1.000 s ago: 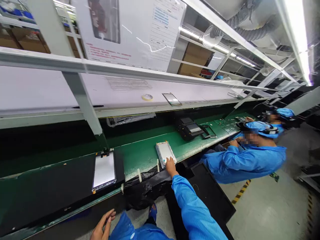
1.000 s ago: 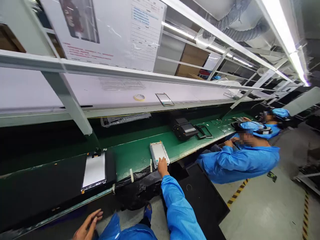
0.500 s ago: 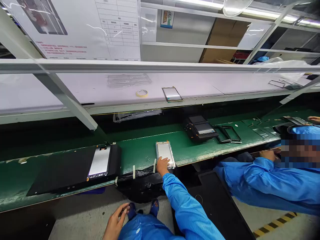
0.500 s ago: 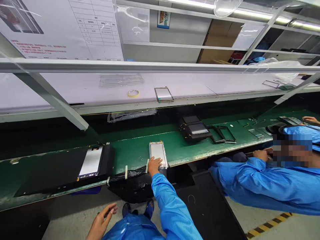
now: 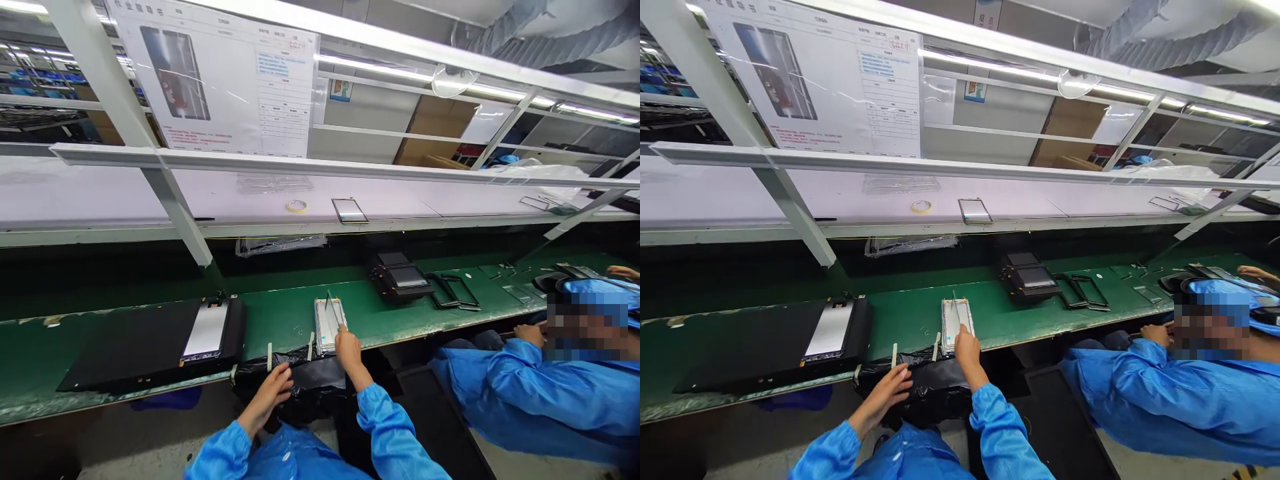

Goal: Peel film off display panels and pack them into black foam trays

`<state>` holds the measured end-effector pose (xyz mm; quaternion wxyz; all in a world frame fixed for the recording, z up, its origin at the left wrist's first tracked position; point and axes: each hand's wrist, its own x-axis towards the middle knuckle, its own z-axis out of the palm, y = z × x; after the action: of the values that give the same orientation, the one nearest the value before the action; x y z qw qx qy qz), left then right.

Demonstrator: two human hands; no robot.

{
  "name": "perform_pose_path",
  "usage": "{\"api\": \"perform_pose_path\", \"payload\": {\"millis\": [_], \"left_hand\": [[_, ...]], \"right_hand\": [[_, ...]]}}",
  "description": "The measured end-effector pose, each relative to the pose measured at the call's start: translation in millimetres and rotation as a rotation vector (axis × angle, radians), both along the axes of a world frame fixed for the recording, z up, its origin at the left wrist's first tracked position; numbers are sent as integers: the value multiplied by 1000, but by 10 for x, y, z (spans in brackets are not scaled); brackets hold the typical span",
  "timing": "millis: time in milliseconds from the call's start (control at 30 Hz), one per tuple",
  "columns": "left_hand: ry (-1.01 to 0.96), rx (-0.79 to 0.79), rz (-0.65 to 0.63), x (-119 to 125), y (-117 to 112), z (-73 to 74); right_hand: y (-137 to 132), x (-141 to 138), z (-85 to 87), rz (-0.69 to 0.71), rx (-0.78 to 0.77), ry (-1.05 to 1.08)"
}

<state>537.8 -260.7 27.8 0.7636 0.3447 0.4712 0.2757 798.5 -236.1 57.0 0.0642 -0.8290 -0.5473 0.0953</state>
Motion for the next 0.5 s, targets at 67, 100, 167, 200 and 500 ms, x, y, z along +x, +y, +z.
{"api": "perform_pose_path", "payload": {"millis": [67,100,167,200,500], "left_hand": [[-124,-78,41,211,140,173],[-190,-110,58,284,189,247],[-276,-128,88,322,245,354],[-304,-124,100,282,255,389],[-605,-154,-122,-709,105,583]], "right_hand": [[-289,-363,-17,117,135,0],[-434,-583,-36,207,227,11],[-688,-1006,-44,414,406,61],[-783,-1176,-20,515,466,102],[-748,-1475,403,830,401,306]]}}
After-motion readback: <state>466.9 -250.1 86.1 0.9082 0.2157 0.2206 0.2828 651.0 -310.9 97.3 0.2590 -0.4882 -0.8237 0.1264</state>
